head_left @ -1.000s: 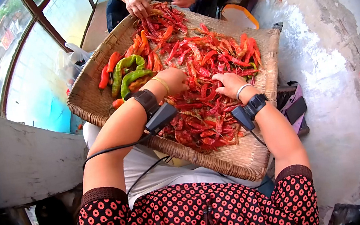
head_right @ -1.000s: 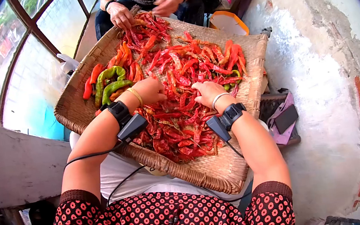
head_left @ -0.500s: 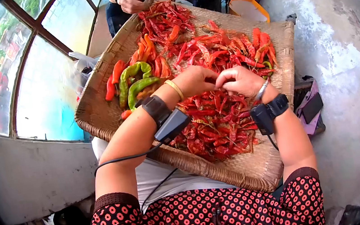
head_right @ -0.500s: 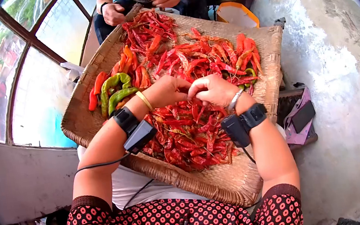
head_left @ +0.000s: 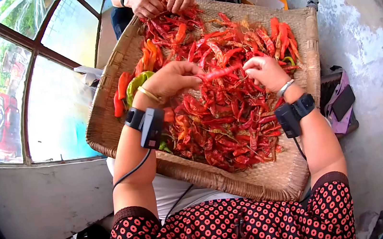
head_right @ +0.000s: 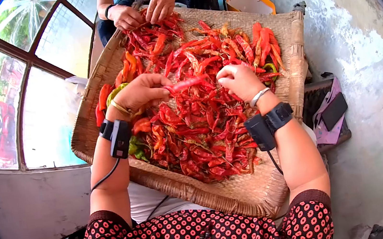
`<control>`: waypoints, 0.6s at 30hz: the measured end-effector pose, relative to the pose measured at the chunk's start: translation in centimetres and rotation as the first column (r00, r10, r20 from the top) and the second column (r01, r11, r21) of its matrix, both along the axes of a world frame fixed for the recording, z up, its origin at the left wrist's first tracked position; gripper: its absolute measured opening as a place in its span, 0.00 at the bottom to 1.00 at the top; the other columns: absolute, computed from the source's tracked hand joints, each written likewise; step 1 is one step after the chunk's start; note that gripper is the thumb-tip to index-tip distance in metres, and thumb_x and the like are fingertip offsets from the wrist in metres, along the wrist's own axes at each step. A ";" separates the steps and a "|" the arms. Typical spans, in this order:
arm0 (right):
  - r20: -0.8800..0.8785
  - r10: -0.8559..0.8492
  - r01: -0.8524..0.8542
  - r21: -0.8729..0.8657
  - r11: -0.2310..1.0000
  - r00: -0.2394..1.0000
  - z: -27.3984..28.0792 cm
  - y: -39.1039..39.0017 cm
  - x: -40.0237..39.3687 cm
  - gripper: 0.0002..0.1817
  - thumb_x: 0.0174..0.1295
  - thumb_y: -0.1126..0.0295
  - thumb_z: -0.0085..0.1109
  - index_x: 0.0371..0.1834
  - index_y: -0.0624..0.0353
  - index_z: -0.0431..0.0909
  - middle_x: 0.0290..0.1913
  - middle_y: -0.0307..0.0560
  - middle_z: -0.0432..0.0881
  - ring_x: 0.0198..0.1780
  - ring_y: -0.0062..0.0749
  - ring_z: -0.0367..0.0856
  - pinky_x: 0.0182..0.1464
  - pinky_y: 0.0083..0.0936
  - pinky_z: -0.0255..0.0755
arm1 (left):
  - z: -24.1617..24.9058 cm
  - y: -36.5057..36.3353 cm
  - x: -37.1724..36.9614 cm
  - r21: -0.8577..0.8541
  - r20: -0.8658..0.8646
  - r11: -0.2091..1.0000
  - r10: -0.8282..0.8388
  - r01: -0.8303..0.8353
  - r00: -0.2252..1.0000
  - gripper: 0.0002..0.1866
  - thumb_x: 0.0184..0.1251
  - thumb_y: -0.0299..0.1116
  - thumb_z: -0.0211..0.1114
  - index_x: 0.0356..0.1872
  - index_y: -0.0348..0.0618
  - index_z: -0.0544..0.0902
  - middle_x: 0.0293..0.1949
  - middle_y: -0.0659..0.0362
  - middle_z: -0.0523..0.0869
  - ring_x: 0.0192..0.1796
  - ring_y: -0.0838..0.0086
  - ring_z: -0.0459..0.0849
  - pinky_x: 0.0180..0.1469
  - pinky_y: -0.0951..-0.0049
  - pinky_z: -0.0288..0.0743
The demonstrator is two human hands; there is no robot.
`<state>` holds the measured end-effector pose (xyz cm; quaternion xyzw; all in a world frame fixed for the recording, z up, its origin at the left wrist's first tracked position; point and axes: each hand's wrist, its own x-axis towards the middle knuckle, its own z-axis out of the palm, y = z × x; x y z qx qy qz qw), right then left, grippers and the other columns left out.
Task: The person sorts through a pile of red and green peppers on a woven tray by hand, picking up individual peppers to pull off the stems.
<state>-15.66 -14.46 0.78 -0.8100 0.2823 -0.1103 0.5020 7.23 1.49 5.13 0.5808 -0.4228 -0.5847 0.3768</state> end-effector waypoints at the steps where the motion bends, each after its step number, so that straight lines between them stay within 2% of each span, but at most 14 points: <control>1: 0.000 0.044 -0.043 -0.166 0.985 0.999 -0.8 0.1 0.2 0.10 0.52 0.71 0.56 0.38 0.59 0.77 0.27 0.44 0.80 0.28 0.30 0.78 0.32 0.25 0.72 | 0.5 0.2 0.2 0.003 -0.087 0.996 0.088 -0.088 0.992 0.06 0.59 0.28 0.60 0.36 0.41 0.80 0.25 0.68 0.80 0.23 0.87 0.74 0.21 0.88 0.65; 2: 0.039 0.110 -0.088 -0.375 0.923 0.993 -1.6 0.3 0.5 0.12 0.49 0.70 0.57 0.39 0.57 0.77 0.32 0.47 0.79 0.33 0.41 0.78 0.38 0.32 0.72 | -0.3 -0.1 1.5 -0.068 -0.014 0.986 0.152 -0.152 0.988 0.12 0.60 0.31 0.60 0.44 0.39 0.77 0.29 0.64 0.81 0.24 0.86 0.73 0.23 0.87 0.66; 3: -0.049 0.130 -0.137 -0.501 0.855 0.990 -1.8 0.9 0.8 0.12 0.50 0.70 0.57 0.39 0.54 0.77 0.34 0.47 0.77 0.35 0.45 0.77 0.39 0.35 0.72 | -0.7 -0.4 1.6 -0.065 -0.006 0.987 0.147 -0.147 0.989 0.12 0.60 0.31 0.60 0.44 0.39 0.77 0.29 0.64 0.81 0.24 0.86 0.73 0.23 0.87 0.66; 5: -0.079 0.172 -0.183 -0.626 0.758 0.982 -1.9 2.3 0.8 0.09 0.51 0.71 0.54 0.37 0.53 0.76 0.34 0.48 0.75 0.36 0.45 0.77 0.38 0.37 0.72 | -1.3 -1.1 1.5 -0.286 0.080 0.790 0.584 -0.543 0.808 0.21 0.60 0.33 0.61 0.53 0.36 0.71 0.35 0.60 0.80 0.26 0.84 0.75 0.26 0.86 0.68; 6: -0.070 0.165 -0.172 -0.625 0.762 0.984 -1.8 2.7 0.9 0.09 0.51 0.71 0.54 0.37 0.53 0.76 0.34 0.48 0.75 0.36 0.45 0.77 0.38 0.37 0.72 | -1.2 -1.1 1.4 -0.310 0.336 0.833 0.548 -0.459 0.766 0.29 0.59 0.35 0.61 0.59 0.33 0.63 0.44 0.53 0.79 0.32 0.77 0.79 0.31 0.79 0.73; 7: -0.168 0.146 -0.221 -0.646 0.731 0.975 -1.6 3.0 1.2 0.08 0.51 0.72 0.53 0.36 0.53 0.76 0.33 0.47 0.75 0.36 0.44 0.77 0.38 0.37 0.72 | -2.8 -1.5 1.7 -0.431 0.480 0.814 0.572 -0.389 0.665 0.26 0.58 0.35 0.62 0.55 0.33 0.68 0.44 0.50 0.80 0.37 0.71 0.81 0.38 0.74 0.74; 8: -0.264 0.123 -0.273 -0.660 0.700 0.956 -1.5 3.1 1.3 0.07 0.51 0.73 0.52 0.34 0.53 0.75 0.32 0.47 0.75 0.36 0.44 0.77 0.37 0.37 0.73 | -4.3 -1.4 2.0 -0.421 0.545 0.857 0.502 -0.298 0.671 0.23 0.57 0.34 0.63 0.52 0.33 0.71 0.43 0.49 0.81 0.39 0.70 0.81 0.41 0.73 0.74; 9: -0.259 0.119 -0.265 -0.660 0.703 0.959 -1.4 3.0 1.3 0.07 0.51 0.73 0.52 0.34 0.53 0.75 0.32 0.47 0.75 0.36 0.44 0.77 0.37 0.37 0.73 | -3.7 -1.2 0.3 -0.404 0.607 0.891 0.429 -0.205 0.669 0.20 0.56 0.34 0.63 0.49 0.34 0.74 0.42 0.49 0.82 0.41 0.68 0.82 0.44 0.72 0.74; 11: -0.273 0.188 -0.325 -0.647 0.690 0.943 -1.4 2.6 1.1 0.05 0.51 0.73 0.52 0.32 0.54 0.75 0.30 0.47 0.76 0.36 0.43 0.77 0.36 0.37 0.73 | -2.9 -1.3 -2.3 -0.349 0.561 0.934 0.273 -0.075 0.781 0.15 0.54 0.33 0.64 0.42 0.36 0.79 0.36 0.50 0.83 0.41 0.67 0.82 0.43 0.72 0.74; 13: -0.226 0.197 -0.299 -0.664 0.685 0.954 -1.1 2.7 1.0 0.05 0.50 0.71 0.53 0.31 0.54 0.75 0.27 0.48 0.78 0.34 0.44 0.78 0.36 0.38 0.73 | -2.7 -1.3 -4.4 -0.424 0.592 0.900 0.194 0.097 0.782 0.15 0.54 0.31 0.65 0.44 0.39 0.79 0.37 0.56 0.83 0.37 0.76 0.80 0.39 0.76 0.74; 15: -0.231 0.256 -0.344 -0.617 0.707 0.939 0.4 3.3 0.9 0.06 0.50 0.69 0.54 0.31 0.55 0.75 0.26 0.51 0.78 0.32 0.46 0.79 0.35 0.39 0.73 | -3.1 -1.4 -5.8 -0.507 0.597 0.838 0.172 0.202 0.783 0.16 0.52 0.31 0.66 0.44 0.40 0.79 0.36 0.54 0.83 0.37 0.72 0.81 0.38 0.74 0.74; 16: -0.185 0.275 -0.330 -0.591 0.736 0.944 0.7 3.6 0.7 0.07 0.49 0.66 0.55 0.30 0.55 0.76 0.25 0.52 0.78 0.31 0.47 0.79 0.34 0.39 0.73 | -3.1 -1.2 -6.2 -0.436 0.602 0.872 0.100 0.221 0.792 0.15 0.52 0.32 0.66 0.42 0.39 0.79 0.35 0.52 0.83 0.37 0.66 0.81 0.39 0.71 0.74; 17: -0.261 0.285 -0.386 -0.581 0.717 0.922 1.4 3.9 0.6 0.07 0.48 0.66 0.56 0.28 0.56 0.76 0.25 0.52 0.78 0.31 0.47 0.79 0.34 0.39 0.73 | -3.0 -1.0 -6.6 -0.364 0.600 0.900 0.029 0.240 0.799 0.15 0.51 0.33 0.65 0.40 0.38 0.79 0.34 0.49 0.82 0.37 0.59 0.81 0.40 0.68 0.74; 18: -0.255 0.299 -0.392 -0.573 0.720 0.920 1.1 4.2 0.6 0.08 0.48 0.66 0.56 0.28 0.57 0.76 0.25 0.52 0.79 0.31 0.47 0.79 0.35 0.39 0.73 | -2.9 -0.9 -6.8 -0.325 0.613 0.913 0.004 0.247 0.790 0.14 0.51 0.32 0.65 0.40 0.39 0.79 0.32 0.50 0.83 0.37 0.60 0.82 0.40 0.68 0.74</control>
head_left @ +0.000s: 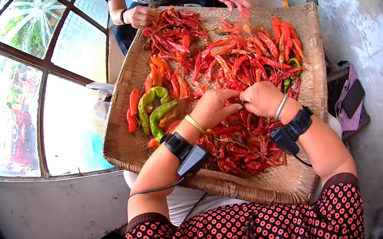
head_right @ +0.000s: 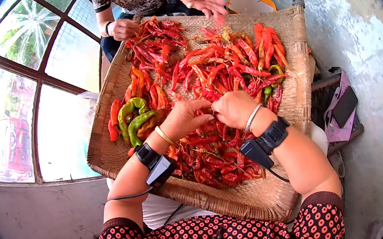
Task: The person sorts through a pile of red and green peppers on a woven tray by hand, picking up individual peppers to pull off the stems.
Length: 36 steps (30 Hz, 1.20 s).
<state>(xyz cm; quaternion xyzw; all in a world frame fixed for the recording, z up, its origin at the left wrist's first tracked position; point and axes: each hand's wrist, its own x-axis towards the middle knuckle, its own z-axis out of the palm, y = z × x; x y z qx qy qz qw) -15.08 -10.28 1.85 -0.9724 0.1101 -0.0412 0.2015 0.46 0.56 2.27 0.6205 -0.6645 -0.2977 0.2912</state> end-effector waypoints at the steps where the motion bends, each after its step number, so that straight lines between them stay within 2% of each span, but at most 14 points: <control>1: 0.003 0.011 -0.011 0.014 1.000 1.000 -0.3 0.2 0.0 0.08 0.48 0.65 0.56 0.28 0.58 0.77 0.25 0.52 0.79 0.31 0.47 0.79 0.35 0.39 0.73 | 0.1 0.1 0.0 0.000 0.005 1.000 0.000 0.000 1.000 0.14 0.51 0.32 0.65 0.40 0.39 0.79 0.32 0.50 0.83 0.37 0.60 0.82 0.40 0.68 0.74; 5: 0.158 -0.022 -0.007 0.184 0.983 0.987 0.5 0.6 -0.2 0.09 0.48 0.67 0.57 0.30 0.59 0.78 0.26 0.53 0.79 0.30 0.45 0.79 0.34 0.36 0.73 | -0.5 0.1 0.2 -0.140 -0.149 0.989 0.035 -0.056 0.988 0.14 0.54 0.34 0.64 0.40 0.38 0.79 0.32 0.54 0.83 0.32 0.68 0.82 0.37 0.72 0.74; 7: 0.219 -0.171 0.037 0.508 0.861 0.961 2.1 0.8 -0.3 0.07 0.50 0.69 0.58 0.31 0.60 0.78 0.24 0.49 0.79 0.26 0.35 0.79 0.31 0.29 0.72 | 0.7 0.4 0.3 0.187 -0.724 0.982 0.130 0.012 0.678 0.15 0.61 0.40 0.60 0.39 0.37 0.80 0.32 0.58 0.83 0.27 0.77 0.79 0.31 0.78 0.73; 9: 0.024 -0.333 0.136 0.883 0.450 0.943 3.6 0.8 -0.7 0.06 0.57 0.71 0.55 0.32 0.63 0.76 0.21 0.35 0.75 0.23 0.14 0.71 0.26 0.17 0.67 | 0.8 0.4 1.5 0.247 -0.717 0.963 0.107 0.107 0.689 0.19 0.65 0.45 0.54 0.39 0.37 0.80 0.30 0.60 0.82 0.23 0.84 0.76 0.25 0.83 0.71; 13: 0.236 -0.380 -0.024 0.873 0.487 0.894 2.2 -0.8 -1.0 0.08 0.60 0.68 0.52 0.33 0.62 0.75 0.22 0.34 0.75 0.20 0.12 0.69 0.22 0.11 0.64 | 0.4 0.4 0.9 0.378 -0.527 0.923 0.153 0.069 0.836 0.18 0.65 0.44 0.54 0.40 0.37 0.80 0.25 0.63 0.81 0.21 0.85 0.74 0.22 0.82 0.70; 15: 0.280 -0.385 0.079 0.712 0.697 0.879 1.7 -1.3 -0.9 0.08 0.61 0.68 0.52 0.34 0.63 0.75 0.22 0.35 0.74 0.20 0.12 0.69 0.24 0.11 0.64 | -0.5 0.3 0.3 0.287 -0.429 0.958 0.111 0.018 0.896 0.13 0.63 0.38 0.59 0.41 0.40 0.79 0.33 0.65 0.82 0.25 0.88 0.71 0.26 0.85 0.67; 16: 0.093 -0.407 0.143 0.847 0.513 0.909 2.8 -1.0 -1.1 0.08 0.60 0.70 0.52 0.37 0.64 0.74 0.25 0.36 0.75 0.22 0.12 0.70 0.27 0.12 0.67 | -0.4 0.3 -0.1 0.297 -0.484 0.955 0.143 0.008 0.863 0.14 0.59 0.36 0.63 0.44 0.42 0.78 0.36 0.68 0.80 0.31 0.90 0.72 0.28 0.86 0.68; 19: 0.063 -0.322 0.021 0.967 0.253 0.945 1.8 -0.1 -0.7 0.08 0.58 0.72 0.54 0.37 0.65 0.74 0.27 0.36 0.75 0.23 0.12 0.72 0.27 0.12 0.67 | 0.3 0.2 -0.9 0.194 -0.630 0.978 0.065 0.076 0.774 0.16 0.59 0.37 0.63 0.46 0.43 0.76 0.37 0.68 0.79 0.31 0.90 0.72 0.28 0.88 0.68; 23: 0.104 -0.317 -0.010 0.959 0.284 0.943 1.4 0.2 -0.3 0.11 0.59 0.72 0.54 0.42 0.67 0.72 0.29 0.37 0.76 0.24 0.13 0.73 0.27 0.12 0.68 | 0.5 0.1 -0.6 0.423 -0.662 0.893 0.189 0.152 0.726 0.12 0.59 0.37 0.63 0.40 0.41 0.79 0.30 0.66 0.81 0.24 0.88 0.74 0.23 0.88 0.66; 25: 0.038 -0.357 0.078 0.949 0.306 0.933 1.6 0.0 -0.3 0.12 0.58 0.71 0.55 0.43 0.68 0.72 0.30 0.38 0.76 0.25 0.15 0.73 0.28 0.14 0.70 | 1.0 0.1 0.6 0.490 -0.533 0.860 0.164 0.145 0.830 0.10 0.60 0.35 0.61 0.37 0.40 0.80 0.24 0.66 0.81 0.20 0.87 0.74 0.21 0.88 0.65; 29: 0.064 -0.428 0.169 0.858 0.485 0.901 0.7 -1.7 -0.6 0.16 0.56 0.68 0.56 0.47 0.63 0.72 0.33 0.39 0.77 0.29 0.24 0.76 0.33 0.20 0.71 | 1.8 -0.4 3.7 0.314 -0.515 0.922 0.367 -0.228 0.775 0.13 0.65 0.36 0.55 0.44 0.38 0.78 0.29 0.62 0.83 0.17 0.86 0.72 0.21 0.87 0.67; 31: 0.151 -0.255 0.228 0.177 0.958 0.955 -0.1 -2.1 -0.5 0.17 0.55 0.67 0.57 0.48 0.57 0.73 0.37 0.45 0.78 0.37 0.39 0.77 0.39 0.30 0.71 | 1.7 -1.0 4.7 0.100 -0.740 0.848 0.413 -0.521 0.530 0.20 0.67 0.37 0.53 0.56 0.36 0.69 0.38 0.58 0.82 0.21 0.84 0.74 0.24 0.85 0.70; 32: 0.009 -0.258 0.253 0.164 0.953 0.966 -0.2 -1.9 -0.6 0.17 0.52 0.66 0.58 0.47 0.52 0.73 0.40 0.49 0.76 0.43 0.47 0.75 0.44 0.36 0.70 | 1.4 -1.0 5.5 0.137 -0.781 0.828 0.428 -0.543 0.456 0.30 0.64 0.37 0.56 0.63 0.35 0.58 0.46 0.54 0.78 0.28 0.82 0.75 0.27 0.82 0.71; 36: -0.160 -0.195 0.208 0.068 0.976 0.968 -0.7 -0.8 -0.1 0.17 0.50 0.68 0.59 0.45 0.53 0.73 0.37 0.49 0.74 0.43 0.44 0.75 0.44 0.36 0.71 | -1.3 -1.3 5.3 0.052 -0.404 0.845 0.505 -0.533 0.762 0.25 0.59 0.34 0.62 0.56 0.33 0.69 0.40 0.54 0.80 0.34 0.78 0.79 0.32 0.78 0.74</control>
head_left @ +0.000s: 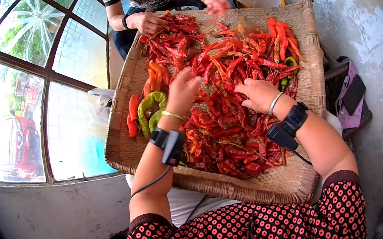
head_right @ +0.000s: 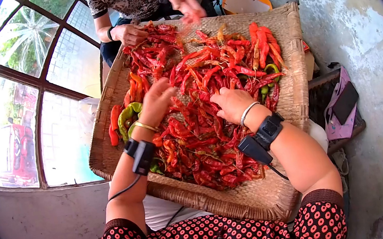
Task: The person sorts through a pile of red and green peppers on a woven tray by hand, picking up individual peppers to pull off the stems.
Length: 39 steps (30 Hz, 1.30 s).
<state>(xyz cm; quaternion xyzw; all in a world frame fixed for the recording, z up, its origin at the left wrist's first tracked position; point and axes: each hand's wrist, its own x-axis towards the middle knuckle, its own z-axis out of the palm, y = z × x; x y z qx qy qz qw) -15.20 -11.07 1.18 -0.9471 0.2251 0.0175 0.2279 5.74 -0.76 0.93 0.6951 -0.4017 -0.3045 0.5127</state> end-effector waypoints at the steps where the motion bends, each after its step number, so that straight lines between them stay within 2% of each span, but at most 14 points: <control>1: -0.002 0.002 -0.002 0.001 1.000 1.000 -0.2 0.0 0.1 0.17 0.50 0.68 0.59 0.45 0.53 0.73 0.37 0.49 0.74 0.43 0.44 0.75 0.44 0.36 0.71 | -0.6 0.3 -0.6 0.091 0.066 0.991 -0.104 0.098 0.992 0.19 0.58 0.33 0.62 0.48 0.34 0.75 0.38 0.55 0.82 0.36 0.76 0.80 0.35 0.77 0.74; 4: 0.026 -0.002 0.004 -0.099 0.995 1.000 -1.0 -0.8 0.2 0.11 0.50 0.69 0.56 0.38 0.56 0.76 0.35 0.49 0.76 0.40 0.44 0.77 0.43 0.38 0.71 | -1.3 0.1 -3.0 0.170 0.298 0.957 -0.276 0.234 0.914 0.15 0.58 0.30 0.62 0.47 0.38 0.77 0.40 0.59 0.81 0.34 0.80 0.80 0.34 0.77 0.76; 7: 0.224 0.005 -0.011 0.026 1.000 0.975 -0.5 -1.3 0.1 0.10 0.47 0.72 0.55 0.34 0.59 0.78 0.32 0.50 0.79 0.36 0.43 0.78 0.40 0.35 0.72 | -1.6 -0.1 -4.0 -0.060 0.617 0.887 -0.327 0.457 0.715 0.15 0.54 0.28 0.64 0.45 0.40 0.78 0.39 0.57 0.82 0.30 0.79 0.79 0.32 0.79 0.74; 10: 0.288 -0.163 0.019 0.444 0.896 0.944 2.1 -1.0 -0.8 0.11 0.49 0.74 0.53 0.36 0.61 0.79 0.25 0.46 0.80 0.24 0.32 0.78 0.32 0.25 0.73 | -0.5 0.3 -5.0 -0.120 0.649 0.899 -0.249 0.420 0.719 0.17 0.50 0.26 0.66 0.44 0.41 0.78 0.38 0.55 0.81 0.30 0.74 0.79 0.33 0.77 0.74; 15: 0.235 -0.206 -0.054 0.774 0.631 0.950 3.2 -1.0 -1.4 0.08 0.55 0.75 0.51 0.35 0.62 0.78 0.22 0.35 0.76 0.19 0.13 0.71 0.22 0.13 0.68 | 1.9 0.7 -6.5 0.006 0.328 0.896 -0.421 0.444 0.845 0.17 0.50 0.26 0.65 0.44 0.40 0.77 0.39 0.53 0.81 0.41 0.61 0.80 0.41 0.69 0.74; 17: 0.279 -0.172 -0.159 0.850 0.503 0.945 3.5 -1.0 -1.6 0.08 0.55 0.75 0.51 0.35 0.62 0.78 0.23 0.35 0.76 0.19 0.14 0.71 0.22 0.13 0.67 | 1.2 0.7 -6.5 -0.092 0.405 0.847 -0.449 0.523 0.797 0.14 0.52 0.26 0.65 0.41 0.40 0.79 0.34 0.55 0.82 0.37 0.69 0.81 0.37 0.73 0.75; 22: 0.284 -0.364 -0.157 0.927 0.342 0.887 3.3 -1.4 -1.6 0.08 0.57 0.74 0.53 0.39 0.63 0.76 0.23 0.35 0.75 0.20 0.14 0.71 0.23 0.12 0.66 | 0.7 1.0 -5.5 0.079 -0.042 0.889 -0.448 0.450 0.893 0.08 0.58 0.29 0.62 0.38 0.39 0.81 0.26 0.64 0.82 0.27 0.86 0.76 0.28 0.83 0.70; 25: 0.268 -0.361 -0.062 0.868 0.493 0.893 3.4 -1.7 -1.6 0.08 0.56 0.75 0.53 0.39 0.63 0.76 0.25 0.35 0.75 0.21 0.14 0.72 0.25 0.13 0.67 | 2.5 1.1 -4.1 0.136 -0.085 0.928 -0.337 0.346 0.938 0.09 0.65 0.33 0.55 0.40 0.41 0.81 0.27 0.65 0.83 0.20 0.89 0.73 0.20 0.87 0.65; 31: 0.322 -0.315 0.008 0.688 0.726 0.893 1.5 -2.0 -1.0 0.11 0.56 0.74 0.53 0.43 0.62 0.75 0.28 0.37 0.76 0.27 0.18 0.75 0.30 0.15 0.70 | 2.2 -0.1 1.5 -0.138 -0.322 0.924 0.299 -0.357 0.898 0.13 0.65 0.35 0.54 0.45 0.38 0.71 0.32 0.62 0.78 0.26 0.84 0.75 0.25 0.83 0.70; 33: 0.371 -0.271 0.013 0.570 0.822 0.888 0.7 -1.9 -0.6 0.13 0.55 0.73 0.54 0.45 0.61 0.74 0.30 0.39 0.77 0.30 0.23 0.76 0.33 0.20 0.72 | 1.4 0.2 1.8 -0.067 -0.199 0.932 0.337 -0.356 0.920 0.16 0.64 0.34 0.55 0.49 0.36 0.70 0.36 0.61 0.78 0.29 0.85 0.76 0.26 0.84 0.70; 35: 0.381 0.017 -0.065 0.113 0.991 0.925 0.3 -1.5 -0.1 0.18 0.53 0.70 0.57 0.49 0.57 0.73 0.38 0.48 0.77 0.39 0.38 0.76 0.44 0.29 0.71 | -2.3 0.0 2.8 -0.027 0.161 0.996 0.083 -0.079 0.983 0.21 0.63 0.32 0.57 0.55 0.34 0.68 0.39 0.59 0.78 0.32 0.82 0.78 0.30 0.82 0.73; 36: 0.257 0.000 -0.034 0.126 0.991 0.966 0.6 -1.0 0.2 0.23 0.51 0.67 0.59 0.53 0.54 0.69 0.44 0.54 0.73 0.46 0.46 0.72 0.49 0.33 0.68 | -3.6 -0.1 2.0 -0.041 0.370 0.998 -0.034 0.053 0.928 0.25 0.61 0.31 0.58 0.58 0.34 0.65 0.41 0.59 0.79 0.34 0.79 0.78 0.35 0.80 0.74; 37: 0.254 0.001 -0.034 0.125 0.992 0.967 0.3 -0.8 0.5 0.23 0.51 0.67 0.59 0.53 0.54 0.69 0.44 0.54 0.73 0.46 0.46 0.72 0.49 0.33 0.68 | -0.9 -0.3 -1.0 0.102 0.383 0.993 -0.088 0.053 0.920 0.20 0.56 0.29 0.60 0.52 0.37 0.72 0.46 0.50 0.78 0.40 0.62 0.79 0.45 0.70 0.73; 39: 0.243 0.003 -0.014 0.043 0.999 0.970 -1.2 -0.5 1.1 0.27 0.51 0.65 0.59 0.57 0.53 0.65 0.45 0.53 0.72 0.49 0.46 0.71 0.51 0.34 0.66 | -1.2 -0.7 -3.0 0.028 0.789 0.984 -0.129 0.174 0.601 0.21 0.52 0.27 0.59 0.51 0.40 0.73 0.49 0.49 0.75 0.48 0.58 0.74 0.51 0.66 0.70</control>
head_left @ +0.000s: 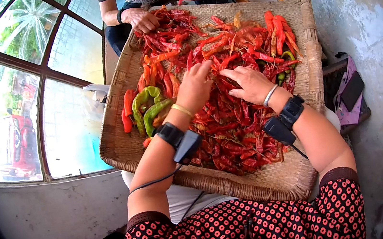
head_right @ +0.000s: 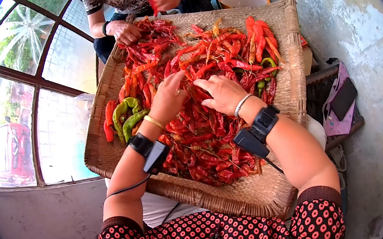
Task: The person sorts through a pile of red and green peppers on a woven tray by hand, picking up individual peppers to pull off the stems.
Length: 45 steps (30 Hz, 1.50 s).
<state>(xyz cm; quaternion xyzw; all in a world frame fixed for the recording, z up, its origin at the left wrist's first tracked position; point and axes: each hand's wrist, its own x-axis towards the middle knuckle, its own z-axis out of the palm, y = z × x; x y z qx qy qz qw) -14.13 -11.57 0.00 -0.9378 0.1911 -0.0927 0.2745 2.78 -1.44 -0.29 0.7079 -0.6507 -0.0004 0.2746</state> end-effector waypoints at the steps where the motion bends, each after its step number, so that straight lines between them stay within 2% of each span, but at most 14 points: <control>1: -0.023 -0.008 0.008 -0.008 1.000 1.000 -0.4 -0.1 0.2 0.31 0.51 0.64 0.60 0.60 0.53 0.62 0.46 0.52 0.71 0.50 0.47 0.70 0.52 0.36 0.66 | -0.5 -0.2 -0.5 -0.001 -0.002 1.000 0.001 -0.001 1.000 0.21 0.52 0.27 0.59 0.51 0.40 0.73 0.49 0.49 0.75 0.48 0.58 0.74 0.51 0.66 0.70; 3: -0.039 -0.005 0.003 -0.033 0.999 0.999 -0.8 -0.3 0.3 0.28 0.51 0.64 0.60 0.57 0.54 0.65 0.45 0.54 0.72 0.49 0.48 0.71 0.52 0.36 0.66 | -1.4 -0.4 -1.1 0.110 0.181 0.992 -0.074 0.055 0.981 0.21 0.50 0.25 0.56 0.50 0.43 0.74 0.51 0.51 0.73 0.52 0.57 0.70 0.53 0.63 0.66; 8: 0.096 0.015 -0.024 0.089 0.996 0.995 -2.3 -1.0 0.2 0.18 0.51 0.65 0.59 0.46 0.60 0.74 0.44 0.54 0.73 0.47 0.45 0.73 0.49 0.34 0.68 | -1.7 -0.1 -1.7 0.095 0.138 0.981 -0.183 0.171 0.973 0.19 0.51 0.23 0.55 0.48 0.39 0.75 0.49 0.50 0.74 0.50 0.56 0.72 0.53 0.63 0.66; 10: 0.215 -0.049 -0.043 0.402 0.915 0.975 -2.8 -1.4 0.3 0.13 0.52 0.67 0.59 0.37 0.63 0.78 0.41 0.52 0.74 0.43 0.41 0.75 0.45 0.30 0.69 | -1.6 0.1 -2.1 0.070 -0.060 0.964 -0.252 0.256 0.966 0.19 0.51 0.23 0.55 0.48 0.38 0.74 0.48 0.50 0.75 0.48 0.56 0.74 0.50 0.62 0.68; 12: 0.210 -0.082 -0.031 0.483 0.875 0.974 -1.9 -1.3 0.4 0.11 0.53 0.68 0.58 0.34 0.64 0.78 0.35 0.47 0.77 0.36 0.31 0.77 0.40 0.25 0.70 | -1.3 0.3 -2.2 0.063 -0.162 0.964 -0.247 0.260 0.955 0.16 0.53 0.23 0.56 0.46 0.36 0.75 0.46 0.50 0.77 0.46 0.58 0.76 0.49 0.64 0.70; 15: -0.049 -0.129 0.107 0.864 0.492 0.990 0.9 -1.0 -0.3 0.10 0.56 0.71 0.54 0.39 0.63 0.76 0.28 0.36 0.77 0.31 0.18 0.73 0.36 0.16 0.70 | -0.8 1.0 -1.7 0.058 -0.529 0.944 -0.246 0.324 0.812 0.11 0.55 0.26 0.61 0.41 0.37 0.79 0.36 0.52 0.81 0.41 0.67 0.79 0.44 0.72 0.72; 18: 0.050 -0.089 0.019 0.770 0.638 0.995 -0.8 -1.1 -0.2 0.13 0.56 0.70 0.54 0.43 0.63 0.75 0.31 0.39 0.79 0.32 0.19 0.74 0.37 0.18 0.70 | -0.1 1.4 -0.6 0.228 -0.736 0.945 0.011 0.233 0.677 0.11 0.57 0.29 0.62 0.40 0.38 0.80 0.35 0.56 0.82 0.38 0.77 0.78 0.42 0.76 0.72; 19: -0.005 -0.031 0.029 0.509 0.860 1.000 -0.4 -1.2 -0.3 0.17 0.55 0.70 0.55 0.49 0.60 0.73 0.34 0.44 0.79 0.35 0.23 0.76 0.39 0.22 0.70 | 0.4 1.4 -0.3 0.124 -0.771 0.962 -0.060 0.242 0.634 0.11 0.58 0.33 0.62 0.39 0.37 0.81 0.35 0.59 0.81 0.36 0.81 0.77 0.40 0.79 0.71; 24: -0.099 0.000 0.041 0.410 0.911 0.995 -0.4 -0.4 -0.1 0.23 0.55 0.69 0.56 0.55 0.52 0.68 0.41 0.50 0.79 0.42 0.35 0.77 0.45 0.28 0.70 | 3.4 2.0 0.3 0.125 -0.853 0.961 -0.023 0.247 0.522 0.15 0.58 0.38 0.63 0.38 0.35 0.81 0.35 0.61 0.80 0.38 0.79 0.77 0.41 0.78 0.71; 32: -0.295 0.052 -0.003 0.165 0.986 0.954 0.6 0.1 -0.3 0.11 0.50 0.68 0.56 0.37 0.57 0.77 0.36 0.51 0.80 0.41 0.44 0.78 0.45 0.34 0.71 | 5.0 2.4 0.9 0.096 -0.752 0.947 -0.133 0.306 0.646 0.16 0.55 0.39 0.64 0.38 0.36 0.82 0.39 0.58 0.80 0.43 0.74 0.76 0.47 0.73 0.69; 38: -0.067 -0.012 0.033 0.312 0.950 0.998 0.9 -0.7 -0.6 0.09 0.50 0.72 0.54 0.35 0.58 0.78 0.33 0.50 0.80 0.38 0.42 0.79 0.42 0.33 0.72 | 5.9 2.8 1.0 -0.021 -0.854 0.989 -0.092 0.144 0.512 0.15 0.53 0.18 0.62 0.43 0.39 0.80 0.36 0.64 0.79 0.37 0.81 0.76 0.42 0.80 0.71; 39: -0.003 -0.028 0.028 0.334 0.942 1.000 1.2 -0.7 -0.8 0.08 0.49 0.76 0.55 0.34 0.60 0.77 0.29 0.44 0.80 0.31 0.28 0.79 0.36 0.23 0.72 | 5.9 2.7 1.0 -0.057 -0.884 0.987 -0.120 0.152 0.451 0.16 0.53 0.17 0.61 0.45 0.39 0.79 0.33 0.66 0.78 0.36 0.83 0.75 0.41 0.81 0.72; 40: -0.003 -0.028 0.027 0.334 0.942 1.000 1.5 -0.8 -1.0 0.08 0.49 0.76 0.55 0.34 0.60 0.77 0.29 0.44 0.80 0.31 0.28 0.79 0.36 0.23 0.72 | 6.0 2.7 1.0 -0.093 -0.910 0.983 -0.148 0.158 0.387 0.18 0.53 0.17 0.60 0.47 0.40 0.78 0.30 0.68 0.77 0.35 0.85 0.75 0.40 0.82 0.73; 45: 0.093 -0.116 0.059 0.469 0.881 0.989 2.5 -1.5 -1.8 0.07 0.51 0.78 0.52 0.34 0.63 0.77 0.30 0.40 0.79 0.32 0.22 0.76 0.36 0.20 0.71 | 5.6 2.7 1.5 0.054 -0.802 0.949 -0.144 0.310 0.580 0.20 0.53 0.18 0.58 0.50 0.39 0.76 0.33 0.65 0.78 0.36 0.82 0.75 0.43 0.77 0.71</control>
